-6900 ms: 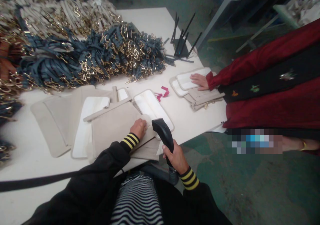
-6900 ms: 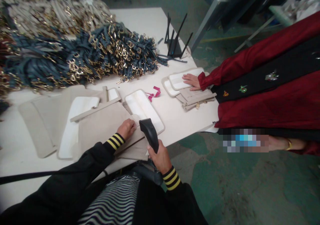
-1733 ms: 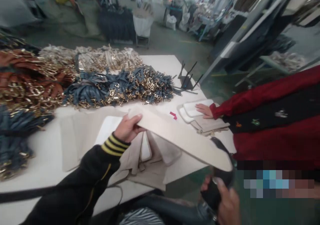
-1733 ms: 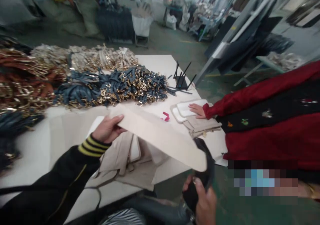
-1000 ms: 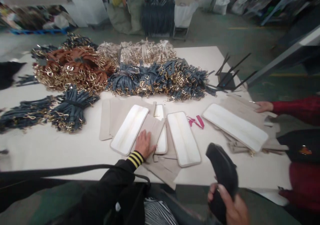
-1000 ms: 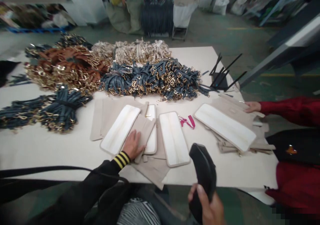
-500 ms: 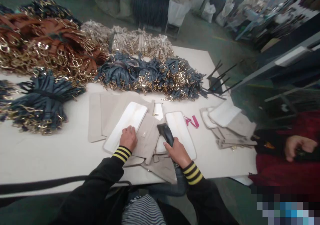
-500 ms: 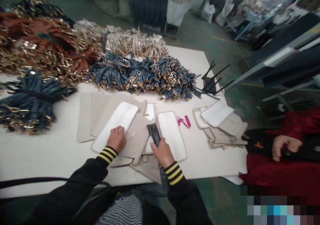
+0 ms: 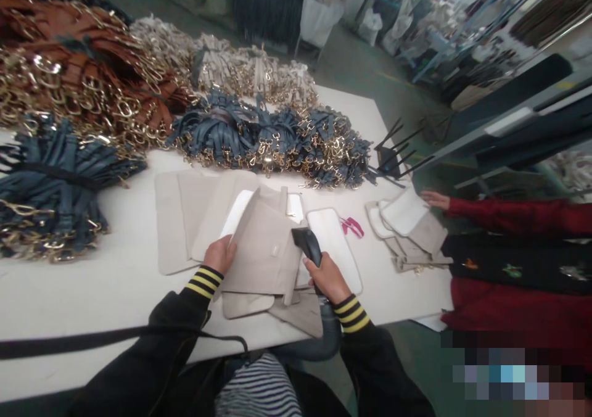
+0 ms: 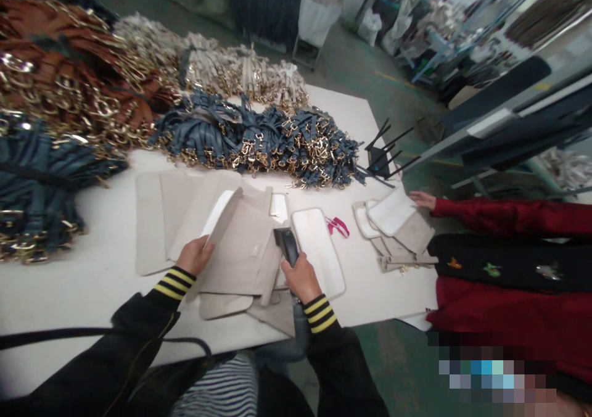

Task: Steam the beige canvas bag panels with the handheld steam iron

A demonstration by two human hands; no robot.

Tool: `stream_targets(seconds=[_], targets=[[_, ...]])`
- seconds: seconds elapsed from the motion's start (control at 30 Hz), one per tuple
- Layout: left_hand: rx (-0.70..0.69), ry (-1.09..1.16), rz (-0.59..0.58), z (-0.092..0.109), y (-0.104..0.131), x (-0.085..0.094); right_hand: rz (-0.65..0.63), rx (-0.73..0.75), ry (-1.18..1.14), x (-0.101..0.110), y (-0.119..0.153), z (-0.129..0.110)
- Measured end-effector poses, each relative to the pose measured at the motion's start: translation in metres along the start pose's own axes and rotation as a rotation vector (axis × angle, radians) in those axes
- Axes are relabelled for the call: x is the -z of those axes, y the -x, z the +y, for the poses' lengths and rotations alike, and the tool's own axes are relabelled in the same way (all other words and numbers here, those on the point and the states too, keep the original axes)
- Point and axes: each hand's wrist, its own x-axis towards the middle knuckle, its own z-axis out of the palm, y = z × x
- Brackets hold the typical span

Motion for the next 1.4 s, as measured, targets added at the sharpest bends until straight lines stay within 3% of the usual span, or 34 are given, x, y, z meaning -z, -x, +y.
stream_targets(seconds=[0.2,0.37,0.43,0.6,0.77,1.03,1.3,1.4], targets=[[0.069,0.612,-0.085,-0.028,-0.009,0.008,0.032,-0.004,-0.035,-0.006,-0.011,0.005],[0.175,0.858,-0.156,-0.037,-0.014,0.006,0.135,0.010,-0.086,-0.008,-0.018,-0.009],[0.192,0.891,-0.167,-0.038,-0.014,0.005,0.114,0.052,-0.093,-0.012,-0.013,-0.023],[0.211,0.923,-0.204,-0.036,-0.009,0.001,-0.084,0.161,0.034,-0.032,-0.002,-0.071],[0.204,0.989,-0.200,-0.032,0.004,-0.010,-0.112,0.155,0.110,-0.047,-0.016,-0.098],[0.242,1.083,-0.236,-0.034,0.006,-0.017,-0.029,0.160,0.048,-0.052,-0.039,-0.109],[0.317,1.141,-0.186,-0.031,0.005,-0.024,-0.073,0.171,0.022,-0.055,-0.044,-0.100],[0.335,1.147,-0.159,-0.029,0.005,-0.026,-0.145,0.187,0.033,-0.053,-0.039,-0.091]])
